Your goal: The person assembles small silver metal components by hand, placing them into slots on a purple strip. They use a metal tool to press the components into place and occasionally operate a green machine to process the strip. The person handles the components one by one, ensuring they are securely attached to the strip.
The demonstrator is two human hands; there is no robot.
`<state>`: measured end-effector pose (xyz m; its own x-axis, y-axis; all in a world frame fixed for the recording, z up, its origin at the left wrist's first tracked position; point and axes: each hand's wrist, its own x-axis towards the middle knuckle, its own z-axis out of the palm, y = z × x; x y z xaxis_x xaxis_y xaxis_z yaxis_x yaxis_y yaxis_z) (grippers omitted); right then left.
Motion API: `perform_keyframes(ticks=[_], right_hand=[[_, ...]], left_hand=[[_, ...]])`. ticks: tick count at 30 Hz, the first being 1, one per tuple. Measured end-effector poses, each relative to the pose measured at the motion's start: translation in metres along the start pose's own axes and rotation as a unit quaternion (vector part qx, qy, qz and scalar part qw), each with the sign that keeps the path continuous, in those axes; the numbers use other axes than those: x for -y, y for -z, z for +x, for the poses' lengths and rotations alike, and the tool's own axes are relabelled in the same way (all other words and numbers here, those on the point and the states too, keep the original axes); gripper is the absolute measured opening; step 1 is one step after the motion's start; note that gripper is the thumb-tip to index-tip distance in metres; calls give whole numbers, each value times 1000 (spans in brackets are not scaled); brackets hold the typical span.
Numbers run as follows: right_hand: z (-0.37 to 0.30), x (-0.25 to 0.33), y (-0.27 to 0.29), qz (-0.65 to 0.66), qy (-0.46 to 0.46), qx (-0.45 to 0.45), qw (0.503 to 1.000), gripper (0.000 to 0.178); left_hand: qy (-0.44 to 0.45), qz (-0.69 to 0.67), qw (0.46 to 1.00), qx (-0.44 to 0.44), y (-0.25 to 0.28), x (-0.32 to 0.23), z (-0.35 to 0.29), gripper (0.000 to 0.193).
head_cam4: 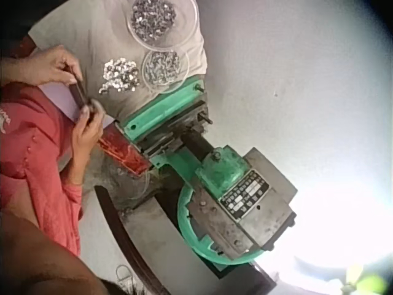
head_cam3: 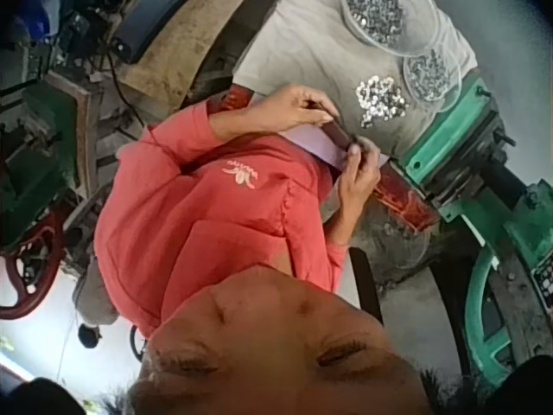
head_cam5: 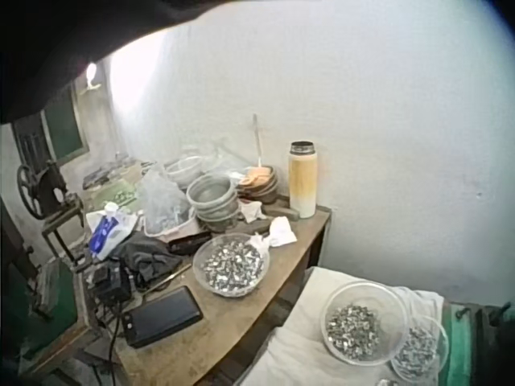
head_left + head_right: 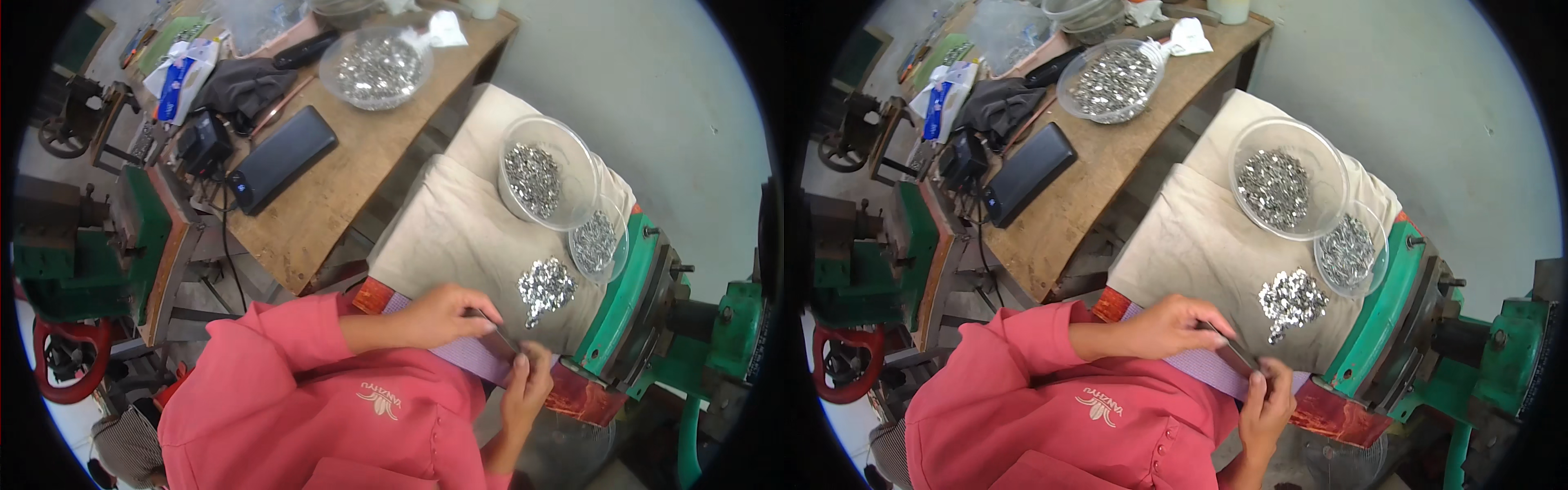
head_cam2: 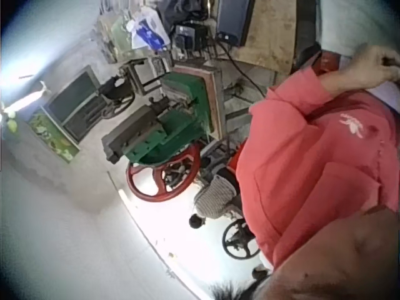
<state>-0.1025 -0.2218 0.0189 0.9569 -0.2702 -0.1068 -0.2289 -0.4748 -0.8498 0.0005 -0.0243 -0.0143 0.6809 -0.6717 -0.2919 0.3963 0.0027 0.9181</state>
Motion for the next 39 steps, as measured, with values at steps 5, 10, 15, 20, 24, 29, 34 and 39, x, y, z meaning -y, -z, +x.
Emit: perform_keyframes(ticks=[5, 10, 15, 20, 24, 29, 34, 39], right_hand=[[20, 15, -16, -171, 200, -32, 964, 34], [27, 14, -22, -196, 229, -16, 953, 34], [27, 15, -18, -176, 231, -18, 957, 33], [12, 2, 14, -184, 197, -83, 960, 34], [-14, -23, 35, -213, 76, -151, 962, 35], [-19, -35, 35, -246, 36, -171, 953, 33], [9, 7, 11, -210, 170, -73, 960, 43], [40, 19, -13, -203, 232, 52, 950, 42]], left_hand=[[58, 36, 996, -52, 5, -11, -6, 21], [98, 38, 994, -38, 11, -16, -5, 23], [89, -14, 996, -27, 14, -20, -4, 37], [103, -32, 994, -27, 16, -27, -6, 54], [105, -39, 993, -35, 17, -27, -5, 58], [120, -55, 990, -45, 17, -27, -4, 59], [132, -50, 988, -60, 14, -30, -4, 61], [127, -71, 987, -66, 15, -26, -4, 57]])
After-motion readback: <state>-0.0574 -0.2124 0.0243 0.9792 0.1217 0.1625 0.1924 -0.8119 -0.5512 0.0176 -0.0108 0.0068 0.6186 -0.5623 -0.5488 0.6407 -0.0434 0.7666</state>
